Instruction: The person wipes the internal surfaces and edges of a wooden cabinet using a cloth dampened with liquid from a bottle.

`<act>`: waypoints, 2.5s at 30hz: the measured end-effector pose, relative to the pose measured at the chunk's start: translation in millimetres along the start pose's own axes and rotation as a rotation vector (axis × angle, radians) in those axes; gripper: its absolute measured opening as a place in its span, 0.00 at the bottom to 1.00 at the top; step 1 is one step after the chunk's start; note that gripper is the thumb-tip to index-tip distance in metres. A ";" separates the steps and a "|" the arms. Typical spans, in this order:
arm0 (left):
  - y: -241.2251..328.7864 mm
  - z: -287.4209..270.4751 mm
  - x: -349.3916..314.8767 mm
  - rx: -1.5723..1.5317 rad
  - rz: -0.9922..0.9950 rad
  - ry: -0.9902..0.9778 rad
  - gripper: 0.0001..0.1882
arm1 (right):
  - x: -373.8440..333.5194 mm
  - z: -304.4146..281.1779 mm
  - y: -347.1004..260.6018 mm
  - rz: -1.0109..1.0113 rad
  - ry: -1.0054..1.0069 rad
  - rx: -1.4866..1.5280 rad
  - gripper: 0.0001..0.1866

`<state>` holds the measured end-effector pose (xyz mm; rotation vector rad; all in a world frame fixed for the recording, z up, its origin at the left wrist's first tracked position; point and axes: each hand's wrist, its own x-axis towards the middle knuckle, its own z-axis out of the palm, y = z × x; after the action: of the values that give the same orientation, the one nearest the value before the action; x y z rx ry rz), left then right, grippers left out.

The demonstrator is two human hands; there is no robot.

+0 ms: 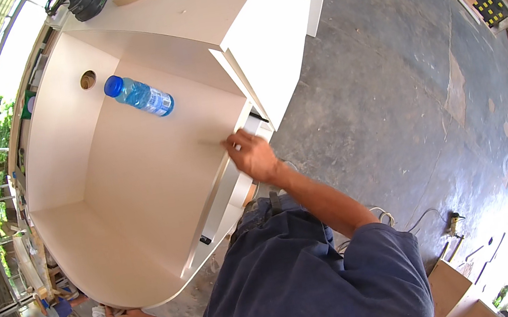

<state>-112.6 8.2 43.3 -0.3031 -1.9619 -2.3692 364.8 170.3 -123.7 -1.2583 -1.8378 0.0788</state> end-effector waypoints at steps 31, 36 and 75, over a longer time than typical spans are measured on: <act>-4.7 -4.5 3.1 -0.043 -0.010 -0.027 0.12 | 18.3 -15.2 39.2 0.098 0.032 -0.052 0.15; 2.4 6.2 -5.6 -0.040 0.023 0.006 0.13 | -2.9 -0.1 7.3 -0.096 -0.092 0.020 0.13; -127.8 172.8 -451.7 0.311 0.359 -2.516 0.32 | -270.4 -91.6 78.4 1.572 0.658 0.277 0.13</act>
<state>329.3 163.1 -132.4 -3.9089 -1.3236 -0.2338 510.6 -38.8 -274.3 -1.8942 0.0032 0.6392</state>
